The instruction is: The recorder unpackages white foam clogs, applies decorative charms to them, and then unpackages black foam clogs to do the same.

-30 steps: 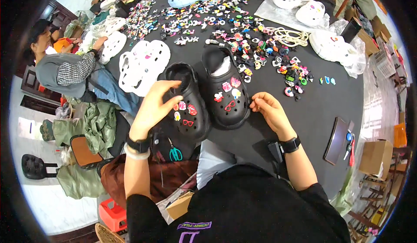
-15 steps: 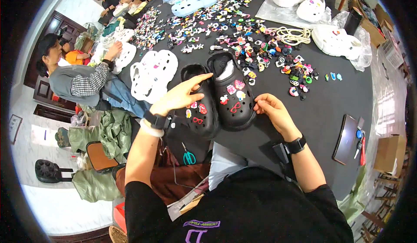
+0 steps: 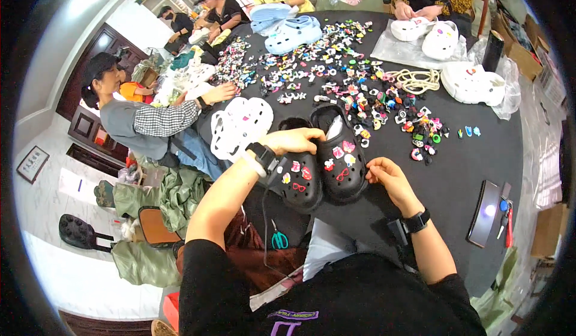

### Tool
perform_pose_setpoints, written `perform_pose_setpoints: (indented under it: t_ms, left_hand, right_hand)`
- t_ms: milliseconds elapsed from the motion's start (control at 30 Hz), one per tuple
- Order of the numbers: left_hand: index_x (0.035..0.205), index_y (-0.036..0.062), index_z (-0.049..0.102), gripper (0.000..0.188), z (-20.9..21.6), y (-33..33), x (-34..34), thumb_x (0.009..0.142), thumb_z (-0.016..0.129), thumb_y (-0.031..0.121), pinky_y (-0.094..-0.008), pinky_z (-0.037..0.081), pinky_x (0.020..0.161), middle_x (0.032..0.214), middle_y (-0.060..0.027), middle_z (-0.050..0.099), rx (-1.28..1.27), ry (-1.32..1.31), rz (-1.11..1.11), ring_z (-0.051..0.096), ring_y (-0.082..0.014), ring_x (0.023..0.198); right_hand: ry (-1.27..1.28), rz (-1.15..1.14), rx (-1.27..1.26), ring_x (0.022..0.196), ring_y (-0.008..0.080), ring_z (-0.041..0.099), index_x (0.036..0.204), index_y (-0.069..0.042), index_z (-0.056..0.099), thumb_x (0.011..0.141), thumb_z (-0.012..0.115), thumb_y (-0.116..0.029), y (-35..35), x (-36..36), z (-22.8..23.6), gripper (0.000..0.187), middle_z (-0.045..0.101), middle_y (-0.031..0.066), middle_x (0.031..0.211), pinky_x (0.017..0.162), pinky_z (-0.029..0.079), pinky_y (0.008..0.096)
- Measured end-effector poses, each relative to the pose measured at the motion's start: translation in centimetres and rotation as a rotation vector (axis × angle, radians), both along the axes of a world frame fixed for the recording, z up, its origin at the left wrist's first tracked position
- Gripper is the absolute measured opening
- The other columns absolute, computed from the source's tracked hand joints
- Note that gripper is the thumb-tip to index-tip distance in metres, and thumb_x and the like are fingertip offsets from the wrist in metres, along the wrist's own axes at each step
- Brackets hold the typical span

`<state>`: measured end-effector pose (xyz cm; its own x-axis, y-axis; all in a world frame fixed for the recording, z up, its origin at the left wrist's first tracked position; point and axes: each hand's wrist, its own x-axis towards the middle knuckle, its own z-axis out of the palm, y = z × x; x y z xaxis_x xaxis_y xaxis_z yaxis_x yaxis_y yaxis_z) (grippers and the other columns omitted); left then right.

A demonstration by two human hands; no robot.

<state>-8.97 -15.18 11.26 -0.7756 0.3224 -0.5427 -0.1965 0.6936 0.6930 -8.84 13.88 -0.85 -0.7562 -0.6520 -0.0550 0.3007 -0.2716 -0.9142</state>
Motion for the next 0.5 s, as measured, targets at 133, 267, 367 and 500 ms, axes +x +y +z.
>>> perform_pose_setpoints:
  t_ms: [133,267,367,500]
  left_hand:
    - [0.099,0.0070,0.060,0.020,1.0,0.7,2.2,0.079,0.055,0.004,-0.0205,0.039,0.065,0.083,0.0021,0.057,0.047,-0.039,0.336,0.048,-0.0043,0.077]
    - [0.113,0.0048,0.052,0.028,1.5,-2.0,6.8,0.085,0.048,0.003,-0.0274,0.047,0.074,0.103,-0.0033,0.061,0.537,0.003,0.696,0.058,-0.0118,0.089]
    - [0.124,0.0051,0.044,0.040,3.0,-1.7,9.4,0.084,0.047,0.002,-0.0382,0.044,0.099,0.125,-0.0167,0.055,0.916,-0.069,0.951,0.057,-0.0273,0.112]
    - [0.123,0.0024,0.042,0.045,0.2,-4.9,11.1,0.079,0.051,0.004,-0.0407,0.039,0.103,0.121,-0.0212,0.051,1.328,-0.135,1.116,0.047,-0.0323,0.119]
  right_hand:
    - [-0.091,-0.037,-0.026,0.076,0.0099,0.056,0.105,-0.004,0.058,0.095,0.053,-0.013,0.5,-0.8,-1.0,0.014,0.062,0.0019,0.083,0.072,0.045,0.0227]
    - [-0.153,-0.032,-0.073,0.077,0.0104,0.057,0.105,-0.004,0.058,0.096,0.053,-0.015,0.3,-0.4,0.2,0.014,0.062,0.0021,0.084,0.072,0.045,0.0224]
    - [-0.090,-0.018,-0.019,0.077,0.0106,0.057,0.105,-0.004,0.058,0.097,0.051,-0.016,0.5,-0.8,-0.1,0.016,0.062,0.0031,0.085,0.072,0.045,0.0228]
    - [-0.061,0.002,-0.003,0.077,0.0105,0.057,0.105,-0.004,0.058,0.097,0.051,-0.016,0.0,-0.4,0.2,0.016,0.062,0.0034,0.085,0.072,0.045,0.0229]
